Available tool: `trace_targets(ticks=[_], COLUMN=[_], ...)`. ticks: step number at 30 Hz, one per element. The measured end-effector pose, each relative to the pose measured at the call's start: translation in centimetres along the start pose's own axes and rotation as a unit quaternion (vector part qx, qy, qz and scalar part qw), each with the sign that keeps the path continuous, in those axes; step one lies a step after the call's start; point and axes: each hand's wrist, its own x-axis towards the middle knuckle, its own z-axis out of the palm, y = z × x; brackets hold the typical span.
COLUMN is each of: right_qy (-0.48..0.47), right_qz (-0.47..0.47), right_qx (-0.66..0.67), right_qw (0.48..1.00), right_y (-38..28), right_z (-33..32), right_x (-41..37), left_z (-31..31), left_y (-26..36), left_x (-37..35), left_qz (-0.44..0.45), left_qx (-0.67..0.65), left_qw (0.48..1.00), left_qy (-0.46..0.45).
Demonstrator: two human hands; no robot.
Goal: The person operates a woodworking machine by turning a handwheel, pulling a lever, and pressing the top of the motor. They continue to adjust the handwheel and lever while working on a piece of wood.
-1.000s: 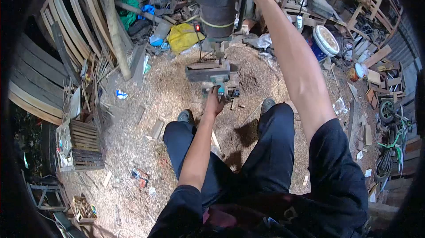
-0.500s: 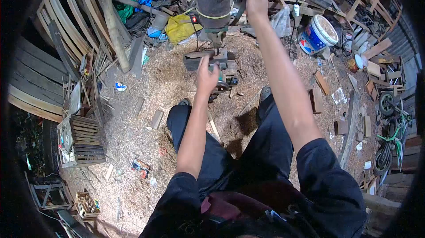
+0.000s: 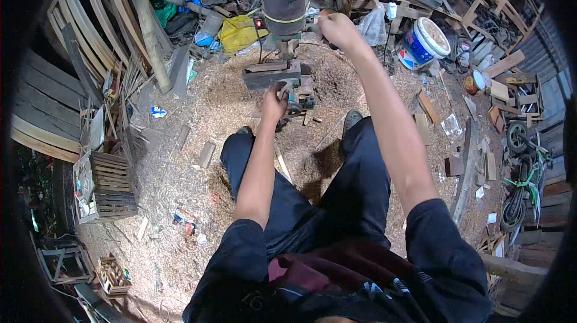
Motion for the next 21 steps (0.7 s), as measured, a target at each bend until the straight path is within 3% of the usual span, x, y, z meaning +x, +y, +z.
trace_targets(ticks=[2, 3, 6, 7, 10, 11, 14, 18, 21], right_qy=[-0.066, -0.098, -0.275, -0.316, -0.245, -0.228, -0.125, -0.071, -0.033], right_qz=[-0.033, -0.048, 0.029, 0.113, 0.047, 0.059, 0.131, 0.146, 0.156], right_qx=[-0.195, -0.290, -0.343, -0.277, -0.353, -0.326, -0.252, -0.218, -0.168], right_qw=[0.978, 0.951, 0.898, 0.900, 0.902, 0.915, 0.951, 0.962, 0.973], right_y=[-1.3, -2.5, -6.6, -4.4, -4.4, -3.5, -1.4, -2.0, 0.4], right_z=[0.5, 0.5, -1.2, 0.1, 0.2, 0.5, 2.0, 2.4, 4.0], right_x=[1.4, 1.9, 0.5, 2.0, -0.7, -1.1, -2.7, -5.9, -7.2], left_z=[0.8, 1.8, 3.6, 4.0, 10.3, 7.5, 7.1, 8.3, 9.3], left_y=[-1.4, -4.1, -6.5, -7.1, -17.8, -12.9, -12.1, -13.5, -15.5], left_x=[0.7, 1.0, 1.3, 1.1, 1.2, 0.8, 1.6, 2.3, 2.5], left_qz=[-0.046, 0.018, -0.006, -0.039, 0.131, -0.037, -0.083, -0.063, -0.160], left_qx=[-0.009, 0.024, 0.081, 0.075, 0.382, 0.247, 0.242, 0.269, 0.112], left_qw=[0.997, 0.998, 0.992, 0.987, 0.894, 0.940, 0.937, 0.925, 0.955], left_qy=[-0.056, -0.050, -0.095, -0.138, -0.196, -0.235, -0.237, -0.259, -0.223])
